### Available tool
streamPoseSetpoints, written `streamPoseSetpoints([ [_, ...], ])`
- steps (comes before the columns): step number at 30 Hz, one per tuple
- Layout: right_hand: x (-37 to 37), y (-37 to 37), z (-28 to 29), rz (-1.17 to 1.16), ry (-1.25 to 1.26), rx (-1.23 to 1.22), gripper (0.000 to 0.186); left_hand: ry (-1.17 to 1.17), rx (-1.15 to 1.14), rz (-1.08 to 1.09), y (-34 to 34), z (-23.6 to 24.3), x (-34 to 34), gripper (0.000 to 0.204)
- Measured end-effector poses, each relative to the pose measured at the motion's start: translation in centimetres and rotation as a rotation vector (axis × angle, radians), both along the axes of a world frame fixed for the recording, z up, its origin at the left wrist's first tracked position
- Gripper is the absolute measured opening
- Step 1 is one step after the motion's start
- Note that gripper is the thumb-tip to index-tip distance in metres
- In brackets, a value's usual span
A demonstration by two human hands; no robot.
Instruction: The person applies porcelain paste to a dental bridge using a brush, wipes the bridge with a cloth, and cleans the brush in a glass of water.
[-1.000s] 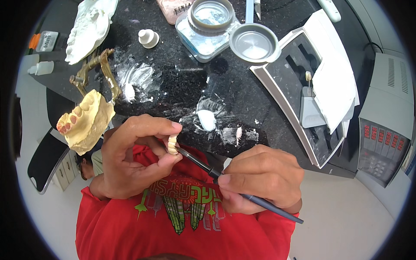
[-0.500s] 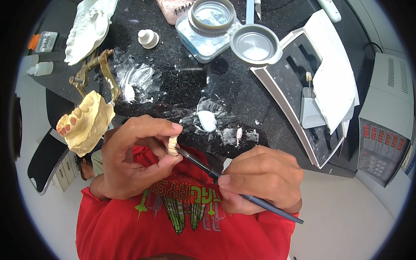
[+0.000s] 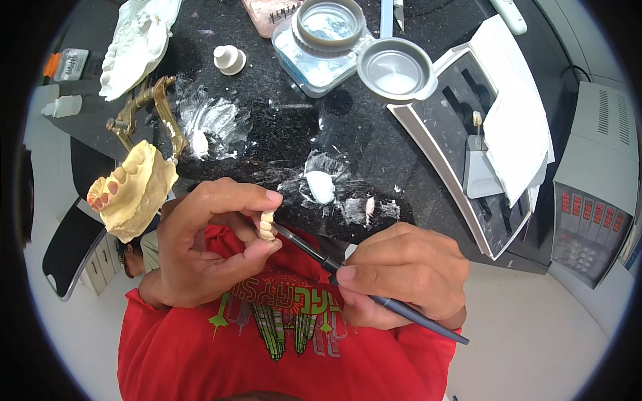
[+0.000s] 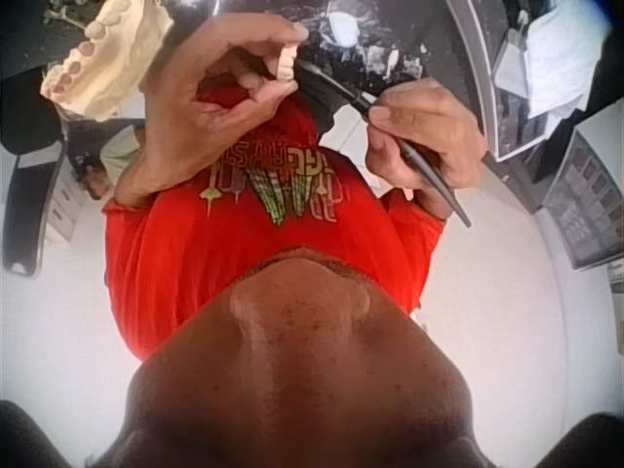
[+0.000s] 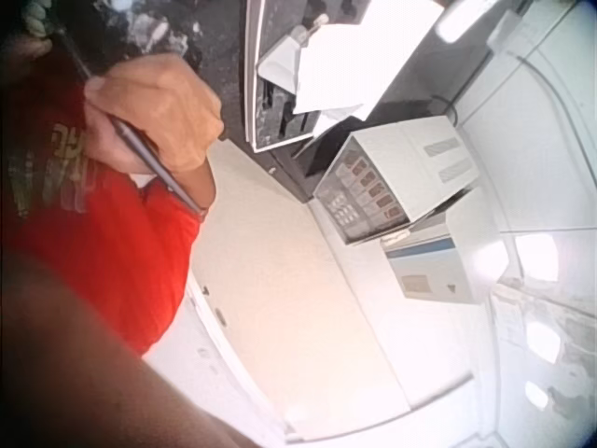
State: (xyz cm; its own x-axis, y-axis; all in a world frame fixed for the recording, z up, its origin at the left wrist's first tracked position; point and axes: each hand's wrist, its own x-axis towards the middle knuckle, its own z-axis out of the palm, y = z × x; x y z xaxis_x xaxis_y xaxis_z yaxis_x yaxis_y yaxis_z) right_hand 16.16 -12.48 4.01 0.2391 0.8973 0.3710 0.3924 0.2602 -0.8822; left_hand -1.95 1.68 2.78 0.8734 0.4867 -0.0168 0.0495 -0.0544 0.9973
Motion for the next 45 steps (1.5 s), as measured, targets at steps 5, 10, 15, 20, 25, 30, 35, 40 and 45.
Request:
streamPoseSetpoints([
  [5, -0.2, 0.0, -0.1, -0.004, 0.011, 0.010, 0.029, 0.007, -0.006, -0.006, 0.1, 0.1, -0.2, 0.042],
  [10, -0.2, 0.0, -0.2, -0.002, 0.014, 0.010, 0.028, 0.012, -0.006, -0.004, 0.1, 0.1, -0.1, 0.042],
  [15, -0.1, 0.0, 0.0, -0.003, 0.010, 0.016, 0.028, 0.004, -0.017, 0.002, 0.0, 0.0, -0.1, 0.042],
  [20, 0.0, 0.0, -0.2, 0.015, 0.004, 0.020, 0.028, 0.006, -0.017, 0.001, -0.1, 0.0, 0.0, 0.042],
  [25, -0.1, 0.2, -0.1, 0.018, -0.014, 0.010, 0.027, 0.005, -0.003, -0.004, 0.1, 0.0, -0.1, 0.043],
  [30, 0.0, 0.2, 0.0, 0.020, 0.004, 0.012, 0.028, 0.007, 0.001, -0.013, 0.2, 0.0, -0.1, 0.043],
  [35, 0.2, -0.5, -0.3, 0.008, 0.124, 0.051, 0.031, 0.009, -0.029, -0.009, 0.1, 0.0, -0.2, 0.043],
  [40, -0.1, -1.0, -0.7, -0.082, 0.199, 0.113, 0.030, 0.010, -0.203, 0.036, 0.1, 0.6, 0.2, 0.043],
  [45, 0.0, -0.4, -0.2, 0.018, 0.108, 0.084, 0.032, 0.012, -0.342, 0.049, 0.4, 0.9, -0.1, 0.043],
])
